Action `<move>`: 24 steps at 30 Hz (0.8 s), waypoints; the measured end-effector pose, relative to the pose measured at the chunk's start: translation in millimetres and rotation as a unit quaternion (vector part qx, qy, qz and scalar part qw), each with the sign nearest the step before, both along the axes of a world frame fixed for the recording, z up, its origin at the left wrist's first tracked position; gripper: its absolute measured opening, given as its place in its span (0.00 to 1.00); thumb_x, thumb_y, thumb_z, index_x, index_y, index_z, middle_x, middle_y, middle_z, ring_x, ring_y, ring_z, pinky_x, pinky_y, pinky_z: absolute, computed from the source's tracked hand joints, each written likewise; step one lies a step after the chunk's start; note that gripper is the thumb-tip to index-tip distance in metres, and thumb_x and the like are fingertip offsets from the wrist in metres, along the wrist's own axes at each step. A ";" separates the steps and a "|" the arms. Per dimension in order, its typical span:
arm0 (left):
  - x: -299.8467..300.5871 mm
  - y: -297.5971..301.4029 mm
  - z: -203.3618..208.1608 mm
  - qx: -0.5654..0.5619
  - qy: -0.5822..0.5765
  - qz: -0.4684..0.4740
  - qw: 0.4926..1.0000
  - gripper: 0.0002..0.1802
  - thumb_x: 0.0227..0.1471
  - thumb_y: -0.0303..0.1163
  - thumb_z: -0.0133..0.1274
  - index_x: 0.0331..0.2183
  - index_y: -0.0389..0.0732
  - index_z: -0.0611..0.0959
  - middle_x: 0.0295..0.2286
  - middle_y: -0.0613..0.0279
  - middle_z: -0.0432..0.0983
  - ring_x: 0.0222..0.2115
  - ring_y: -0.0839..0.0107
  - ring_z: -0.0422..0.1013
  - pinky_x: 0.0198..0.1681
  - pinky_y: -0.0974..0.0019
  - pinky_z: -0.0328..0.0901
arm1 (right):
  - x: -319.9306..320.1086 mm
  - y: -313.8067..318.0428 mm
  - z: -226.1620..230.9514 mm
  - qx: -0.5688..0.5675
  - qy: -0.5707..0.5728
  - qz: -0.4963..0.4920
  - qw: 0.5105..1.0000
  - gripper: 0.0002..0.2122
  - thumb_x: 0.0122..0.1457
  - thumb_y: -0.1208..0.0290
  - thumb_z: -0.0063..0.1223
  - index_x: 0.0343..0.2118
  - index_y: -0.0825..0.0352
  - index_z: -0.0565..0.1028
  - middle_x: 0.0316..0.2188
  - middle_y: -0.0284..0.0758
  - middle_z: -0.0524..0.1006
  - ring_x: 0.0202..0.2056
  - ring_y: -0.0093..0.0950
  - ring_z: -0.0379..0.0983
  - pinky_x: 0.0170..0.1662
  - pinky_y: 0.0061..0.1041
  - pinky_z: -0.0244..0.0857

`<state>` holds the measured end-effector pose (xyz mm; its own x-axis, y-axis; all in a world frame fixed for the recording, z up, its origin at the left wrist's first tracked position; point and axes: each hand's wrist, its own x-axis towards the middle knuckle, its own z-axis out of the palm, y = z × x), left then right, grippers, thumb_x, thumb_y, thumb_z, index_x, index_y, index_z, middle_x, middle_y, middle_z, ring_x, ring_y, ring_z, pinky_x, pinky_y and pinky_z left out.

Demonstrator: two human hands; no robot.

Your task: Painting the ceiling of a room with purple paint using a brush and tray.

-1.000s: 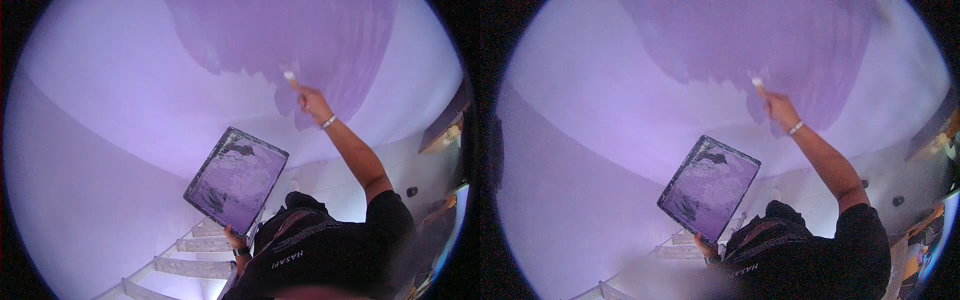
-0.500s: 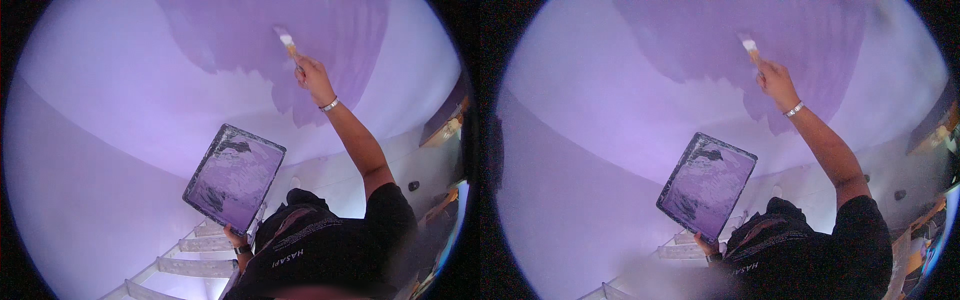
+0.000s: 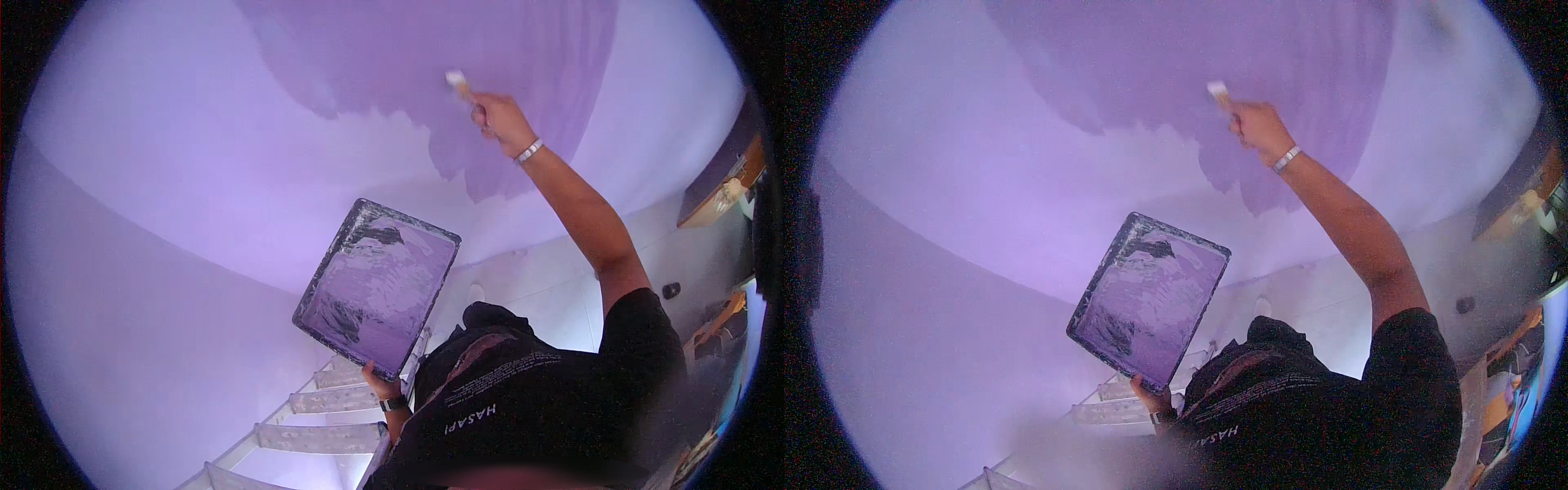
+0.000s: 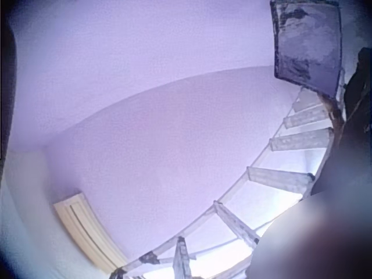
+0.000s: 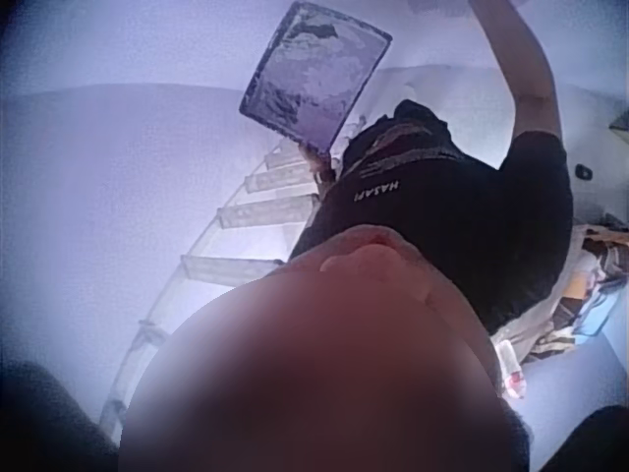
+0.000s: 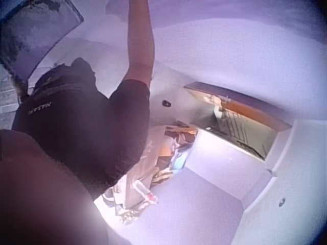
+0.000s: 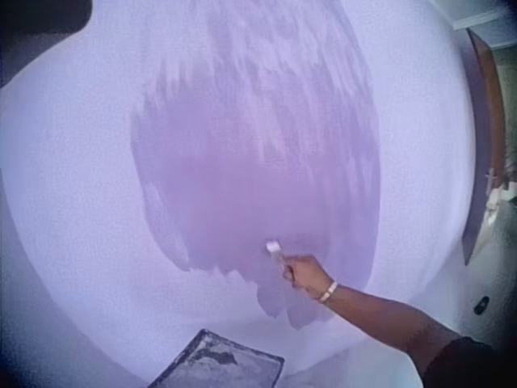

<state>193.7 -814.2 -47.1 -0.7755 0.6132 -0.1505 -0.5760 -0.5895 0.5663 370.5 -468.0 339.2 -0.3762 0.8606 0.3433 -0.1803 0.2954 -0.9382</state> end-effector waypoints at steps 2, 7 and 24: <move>3.2 1.4 -2.7 -0.006 -0.001 0.003 1.000 0.35 0.39 0.43 0.49 0.50 0.39 0.64 0.47 0.58 0.64 0.47 0.59 0.62 0.50 0.57 0.56 | 0.6 -17.4 16.1 0.031 0.041 -0.017 0.999 0.12 0.57 0.62 0.44 0.21 0.62 0.68 0.12 0.23 0.60 0.12 0.16 0.52 0.14 0.17 0.46; 7.8 0.2 -12.5 -0.024 -0.005 -0.022 0.999 0.36 0.38 0.43 0.50 0.50 0.39 0.64 0.46 0.58 0.65 0.47 0.59 0.62 0.50 0.57 0.57 | -0.4 20.7 -72.8 -0.014 -0.051 -0.046 0.998 0.11 0.56 0.62 0.45 0.21 0.62 0.68 0.12 0.25 0.61 0.12 0.15 0.53 0.14 0.18 0.46; -22.2 -13.4 -7.8 -0.019 -0.016 -0.016 1.000 0.38 0.38 0.43 0.51 0.51 0.38 0.63 0.47 0.57 0.64 0.48 0.58 0.61 0.51 0.56 0.55 | -28.4 -21.4 18.2 0.084 0.045 -0.042 0.995 0.08 0.57 0.66 0.41 0.27 0.64 0.71 0.13 0.22 0.60 0.13 0.14 0.52 0.15 0.15 0.44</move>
<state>171.5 -827.6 -54.9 -0.7503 0.6309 -0.1975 -0.6118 -0.5494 0.5691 342.1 -489.4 357.5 -0.2671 0.8149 0.5144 -0.2290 0.4648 -0.8553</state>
